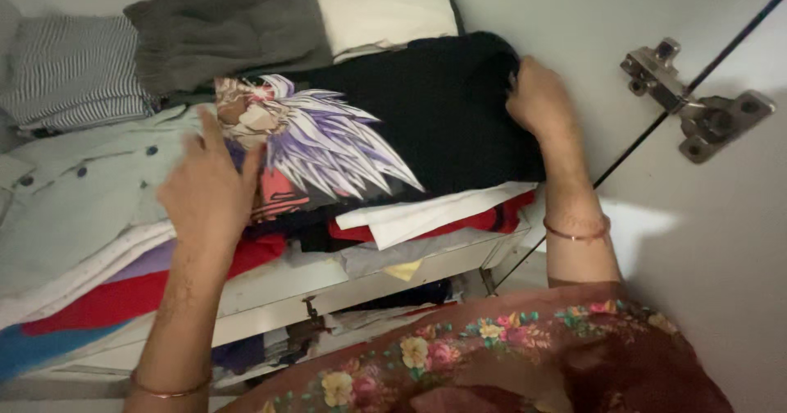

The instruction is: The person folds various clothing items including shirts, pants, and shorts on a chair and places them into a white wardrobe. The person handles each item individually, folding them neatly before stacking them inside the wardrobe.

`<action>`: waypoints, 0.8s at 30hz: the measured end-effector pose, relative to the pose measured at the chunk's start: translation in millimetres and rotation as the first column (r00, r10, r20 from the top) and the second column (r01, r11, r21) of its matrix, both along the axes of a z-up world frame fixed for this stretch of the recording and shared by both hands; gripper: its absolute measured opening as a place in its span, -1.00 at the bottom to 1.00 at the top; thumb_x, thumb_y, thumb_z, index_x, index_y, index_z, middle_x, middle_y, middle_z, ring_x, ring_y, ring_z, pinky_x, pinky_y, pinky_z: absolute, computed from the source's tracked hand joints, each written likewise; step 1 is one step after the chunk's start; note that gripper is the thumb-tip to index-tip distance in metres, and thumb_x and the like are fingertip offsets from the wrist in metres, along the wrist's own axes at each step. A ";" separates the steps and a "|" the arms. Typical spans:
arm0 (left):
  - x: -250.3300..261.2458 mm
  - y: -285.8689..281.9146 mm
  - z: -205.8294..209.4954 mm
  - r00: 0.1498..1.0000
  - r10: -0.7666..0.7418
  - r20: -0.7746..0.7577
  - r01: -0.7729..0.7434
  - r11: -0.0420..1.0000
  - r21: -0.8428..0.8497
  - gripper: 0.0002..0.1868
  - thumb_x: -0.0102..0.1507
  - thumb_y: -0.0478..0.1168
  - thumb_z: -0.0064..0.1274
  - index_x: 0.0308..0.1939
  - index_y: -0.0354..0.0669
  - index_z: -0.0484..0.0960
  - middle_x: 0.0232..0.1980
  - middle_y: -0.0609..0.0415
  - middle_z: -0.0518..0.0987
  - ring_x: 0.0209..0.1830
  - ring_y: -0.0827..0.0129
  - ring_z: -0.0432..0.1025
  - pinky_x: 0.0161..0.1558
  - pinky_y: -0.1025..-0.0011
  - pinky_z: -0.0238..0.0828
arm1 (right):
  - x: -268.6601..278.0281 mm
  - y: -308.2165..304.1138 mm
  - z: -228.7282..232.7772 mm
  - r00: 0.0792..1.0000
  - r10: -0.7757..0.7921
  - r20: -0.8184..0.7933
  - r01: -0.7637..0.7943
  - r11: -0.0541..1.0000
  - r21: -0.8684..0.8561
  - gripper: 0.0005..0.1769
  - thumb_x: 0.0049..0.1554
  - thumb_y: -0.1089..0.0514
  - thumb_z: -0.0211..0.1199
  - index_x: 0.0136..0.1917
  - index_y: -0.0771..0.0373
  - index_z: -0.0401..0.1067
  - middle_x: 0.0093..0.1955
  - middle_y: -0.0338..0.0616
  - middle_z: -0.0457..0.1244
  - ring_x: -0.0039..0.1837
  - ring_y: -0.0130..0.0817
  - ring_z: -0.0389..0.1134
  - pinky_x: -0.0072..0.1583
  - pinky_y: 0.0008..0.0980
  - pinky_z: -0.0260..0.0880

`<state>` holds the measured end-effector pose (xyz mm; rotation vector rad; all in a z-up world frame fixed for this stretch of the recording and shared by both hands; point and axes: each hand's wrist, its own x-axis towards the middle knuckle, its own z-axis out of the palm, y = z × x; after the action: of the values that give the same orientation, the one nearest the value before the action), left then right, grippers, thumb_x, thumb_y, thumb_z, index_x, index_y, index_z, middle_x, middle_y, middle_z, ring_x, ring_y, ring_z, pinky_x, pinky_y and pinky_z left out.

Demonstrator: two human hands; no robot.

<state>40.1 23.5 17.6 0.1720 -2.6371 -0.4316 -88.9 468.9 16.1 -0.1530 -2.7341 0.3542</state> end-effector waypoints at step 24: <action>-162.7 92.7 -21.1 0.989 -0.130 0.069 0.135 0.988 -0.079 -0.40 0.42 0.25 -0.44 0.38 0.20 0.51 0.43 -0.10 0.40 0.53 -0.44 -0.05 0.20 -0.71 -0.67 | -82.9 -105.9 -2.4 0.972 0.137 0.189 -0.154 0.985 0.079 0.10 0.22 -0.56 -0.20 0.61 0.38 -0.11 0.69 0.17 -0.29 0.69 0.19 -0.46 0.36 0.78 -0.36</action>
<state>-122.6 116.2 -3.5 -0.0174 -2.7334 -0.3634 -171.8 362.9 13.8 0.0430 -2.9466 0.2635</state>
